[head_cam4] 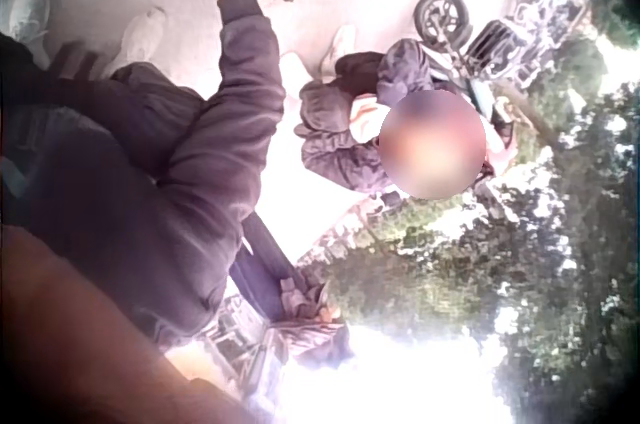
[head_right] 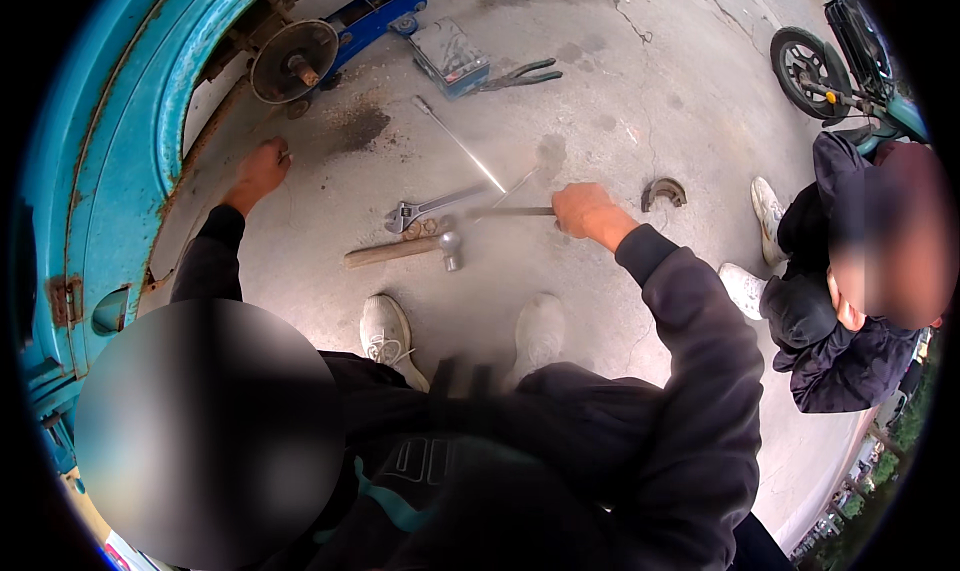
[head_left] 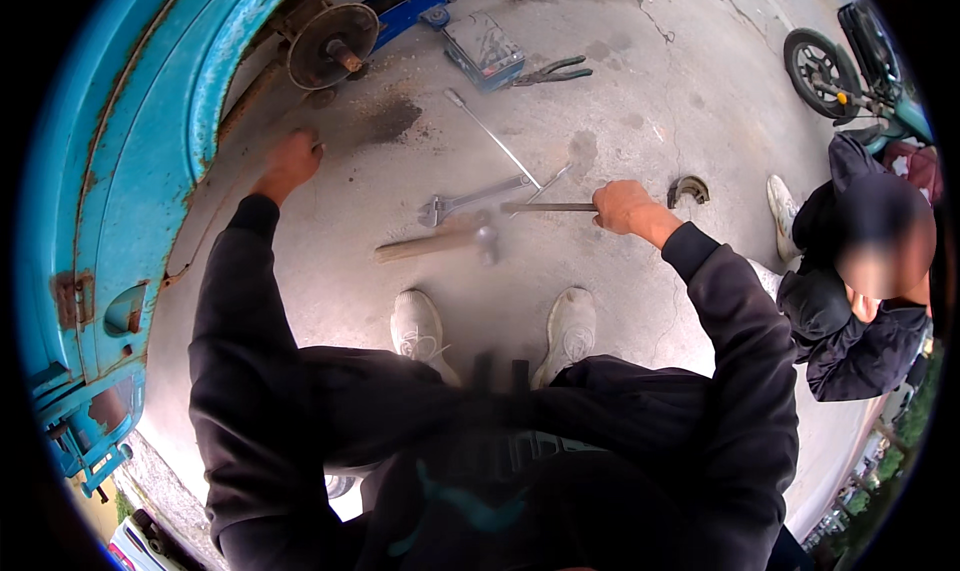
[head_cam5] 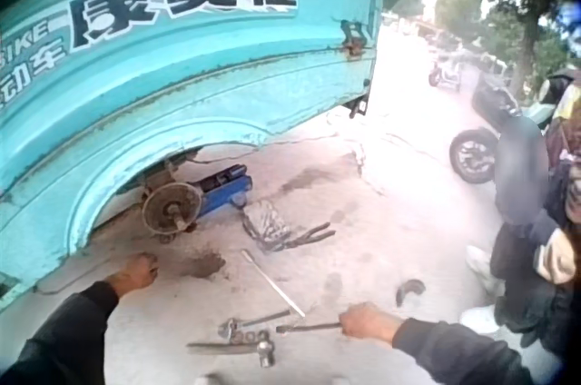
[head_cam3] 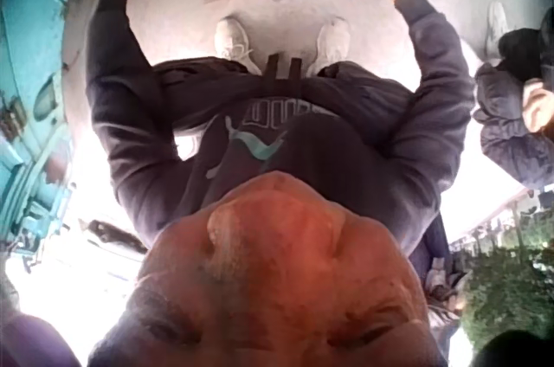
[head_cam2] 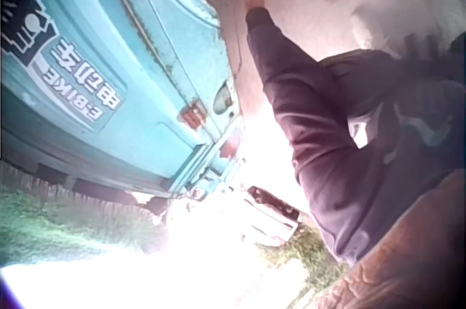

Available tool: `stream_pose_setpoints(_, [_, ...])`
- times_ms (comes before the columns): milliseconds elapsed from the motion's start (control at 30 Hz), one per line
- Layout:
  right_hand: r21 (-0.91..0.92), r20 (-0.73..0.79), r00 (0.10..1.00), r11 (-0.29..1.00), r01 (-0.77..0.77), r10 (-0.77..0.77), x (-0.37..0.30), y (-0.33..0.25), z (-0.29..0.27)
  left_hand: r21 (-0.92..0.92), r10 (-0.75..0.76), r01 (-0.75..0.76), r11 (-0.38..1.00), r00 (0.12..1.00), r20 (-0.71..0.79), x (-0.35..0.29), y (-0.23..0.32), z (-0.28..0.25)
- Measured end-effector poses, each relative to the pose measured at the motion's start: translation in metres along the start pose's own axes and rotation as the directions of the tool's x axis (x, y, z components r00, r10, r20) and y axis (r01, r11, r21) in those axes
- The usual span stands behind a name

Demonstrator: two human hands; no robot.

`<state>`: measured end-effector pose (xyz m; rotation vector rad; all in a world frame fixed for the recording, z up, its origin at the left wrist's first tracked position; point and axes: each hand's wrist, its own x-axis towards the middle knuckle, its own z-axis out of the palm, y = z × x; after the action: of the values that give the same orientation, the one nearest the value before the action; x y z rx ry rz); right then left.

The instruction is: The person works on the wheel hub of a teal three-wheeled vehicle, using a wrench and hammer to loosen and remove components. They remove a wheel and a metal part, then use a hammer to strike the hub area while another person watches nearby.

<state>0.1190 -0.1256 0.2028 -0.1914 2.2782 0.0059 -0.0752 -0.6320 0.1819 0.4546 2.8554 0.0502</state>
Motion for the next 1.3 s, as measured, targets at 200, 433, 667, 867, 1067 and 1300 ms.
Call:
stream_pose_setpoints(200, [0.395,-0.022,0.997,0.915,0.078,-0.076,0.015,-0.009,0.126,-0.096,0.182,-0.155,0.983,0.890,0.419,0.005,0.028,0.016])
stream_pose_setpoints(433, [0.171,-0.177,0.954,0.947,0.274,-0.244,0.059,-0.052,0.072,0.016,0.214,-0.255,0.967,0.842,0.495,0.012,0.032,0.027])
stream_pose_setpoints(667, [0.073,-0.381,0.911,0.977,0.202,-0.160,0.122,-0.014,0.040,-0.100,0.639,-0.632,0.769,0.754,0.152,0.006,0.167,-0.087])
stream_pose_setpoints(867, [0.247,-0.347,0.928,0.942,0.228,-0.134,0.163,0.016,-0.011,0.139,0.680,-0.683,0.717,0.642,-0.354,-0.017,0.269,-0.262])
stream_pose_setpoints(1067, [0.389,-0.394,0.841,0.761,0.519,-0.372,0.118,-0.012,-0.097,0.489,0.503,-0.170,0.856,0.491,-0.711,0.028,0.271,-0.328])
stream_pose_setpoints(1300, [0.674,-0.446,0.852,0.523,0.522,-0.275,-0.027,-0.023,-0.222,0.664,0.429,-0.102,0.741,0.832,-0.352,0.043,0.247,-0.364])
